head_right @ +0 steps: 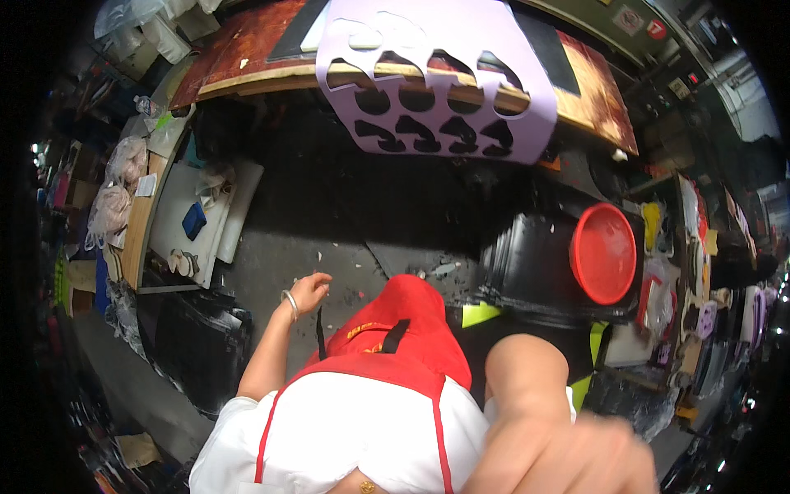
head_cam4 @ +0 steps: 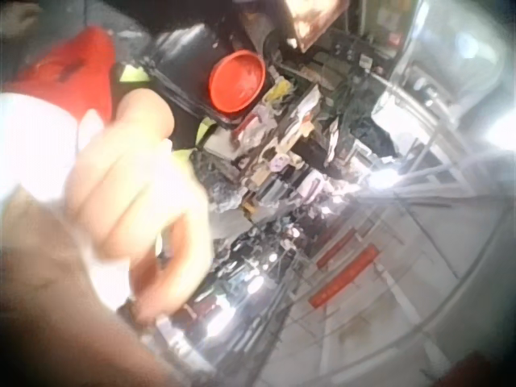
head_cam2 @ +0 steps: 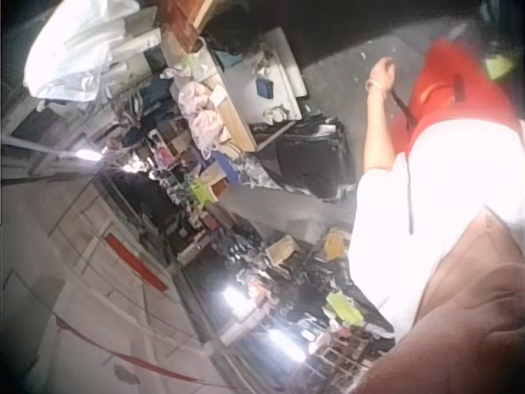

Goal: The person writes on a plastic bag with a marker, then moves around a workshop to gather materials. They handle a black sheet, a purple stencil, and a white board, placing them on a work surface.

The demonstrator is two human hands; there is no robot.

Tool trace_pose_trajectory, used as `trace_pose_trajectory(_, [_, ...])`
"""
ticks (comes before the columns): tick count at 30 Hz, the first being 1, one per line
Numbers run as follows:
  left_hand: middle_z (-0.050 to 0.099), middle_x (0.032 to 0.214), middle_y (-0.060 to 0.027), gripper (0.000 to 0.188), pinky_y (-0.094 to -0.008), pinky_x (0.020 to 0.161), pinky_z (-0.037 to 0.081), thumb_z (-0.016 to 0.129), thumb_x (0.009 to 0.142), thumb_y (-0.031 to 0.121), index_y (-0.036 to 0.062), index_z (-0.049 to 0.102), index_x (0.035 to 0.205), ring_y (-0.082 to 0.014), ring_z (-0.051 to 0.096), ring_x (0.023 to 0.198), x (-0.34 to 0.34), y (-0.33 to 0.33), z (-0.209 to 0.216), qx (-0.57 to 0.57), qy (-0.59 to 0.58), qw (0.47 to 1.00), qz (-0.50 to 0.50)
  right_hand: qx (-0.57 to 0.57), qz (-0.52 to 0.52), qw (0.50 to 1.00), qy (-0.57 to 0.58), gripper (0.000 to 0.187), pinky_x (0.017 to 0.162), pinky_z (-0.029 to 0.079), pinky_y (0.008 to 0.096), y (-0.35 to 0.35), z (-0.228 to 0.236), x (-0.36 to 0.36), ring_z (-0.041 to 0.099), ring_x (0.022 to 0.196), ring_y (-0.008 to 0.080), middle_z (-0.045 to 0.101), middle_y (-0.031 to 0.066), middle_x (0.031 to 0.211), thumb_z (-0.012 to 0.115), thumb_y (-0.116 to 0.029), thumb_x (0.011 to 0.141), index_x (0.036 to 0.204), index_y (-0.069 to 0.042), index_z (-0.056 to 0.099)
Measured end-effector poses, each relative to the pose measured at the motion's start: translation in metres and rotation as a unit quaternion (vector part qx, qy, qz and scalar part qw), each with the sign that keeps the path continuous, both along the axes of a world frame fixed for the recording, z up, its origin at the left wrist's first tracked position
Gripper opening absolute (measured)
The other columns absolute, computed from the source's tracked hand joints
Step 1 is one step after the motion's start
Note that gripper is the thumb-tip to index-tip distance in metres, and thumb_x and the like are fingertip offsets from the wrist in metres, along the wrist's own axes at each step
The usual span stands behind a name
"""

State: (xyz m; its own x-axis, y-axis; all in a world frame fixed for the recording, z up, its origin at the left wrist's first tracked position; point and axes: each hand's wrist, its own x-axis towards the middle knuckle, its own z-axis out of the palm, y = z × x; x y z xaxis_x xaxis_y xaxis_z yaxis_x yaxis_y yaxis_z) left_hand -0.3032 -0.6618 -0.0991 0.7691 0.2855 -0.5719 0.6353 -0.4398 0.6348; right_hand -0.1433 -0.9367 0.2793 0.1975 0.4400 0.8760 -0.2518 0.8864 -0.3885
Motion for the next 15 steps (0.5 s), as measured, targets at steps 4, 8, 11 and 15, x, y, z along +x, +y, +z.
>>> trace_pose_trajectory(4, [0.066, 0.086, -0.0068, 0.033, -0.0261, 0.072, 0.050, 0.057, 0.088, 0.012, 0.0066, 0.056, 0.120, -0.0135, 0.063, 0.078, 0.082, 0.034, 0.016, 0.006, -0.096, 0.994, 0.057, -0.255, -0.573, 0.776, 0.074, 0.027, 0.074, 0.047, 0.0224, -0.004, -0.106, 0.139, 0.058, 0.078, 0.0120, 0.062, 0.0107, 0.093, 0.053, -0.006, 0.090, 0.116, 0.001, 0.050])
trace_pose_trajectory(8, [0.063, 0.105, -0.0096, 0.044, -0.0288, 0.078, 0.051, 0.061, 0.086, 0.015, 0.0092, 0.050, 0.128, -0.0156, 0.063, 0.086, 0.181, 0.081, 0.031, 0.026, -0.188, 0.968, 0.167, -0.540, -0.658, 0.497, 0.170, 0.067, 0.100, 0.039, 0.0358, -0.029, -0.263, 0.317, 0.051, 0.117, 0.0285, 0.052, 0.0227, 0.127, 0.069, -0.015, 0.083, 0.137, 0.004, 0.033])
trace_pose_trajectory(11, [0.050, 0.129, -0.0198, 0.063, -0.0380, 0.090, 0.049, 0.067, 0.084, 0.023, 0.0084, 0.036, 0.138, -0.0279, 0.057, 0.110, 0.267, 0.129, 0.021, 0.027, -0.286, 0.907, 0.308, -0.570, -0.705, 0.419, -0.055, 0.067, 0.105, 0.033, 0.0370, -0.071, -0.345, 0.394, 0.045, 0.123, 0.0297, 0.045, 0.0238, 0.135, 0.071, -0.022, 0.082, 0.132, 0.010, 0.039])
trace_pose_trajectory(15, [0.041, 0.137, -0.0250, 0.076, -0.0396, 0.109, 0.029, 0.049, 0.088, 0.056, -0.0029, 0.038, 0.135, -0.0363, 0.036, 0.130, 0.355, 0.184, -0.010, 0.123, -0.266, 0.841, 0.454, -0.707, -0.549, 0.429, 0.123, 0.068, 0.071, 0.049, 0.0320, -0.086, -0.379, 0.445, 0.059, 0.077, 0.0205, 0.063, 0.0144, 0.104, 0.061, -0.048, 0.086, 0.124, 0.008, 0.050])
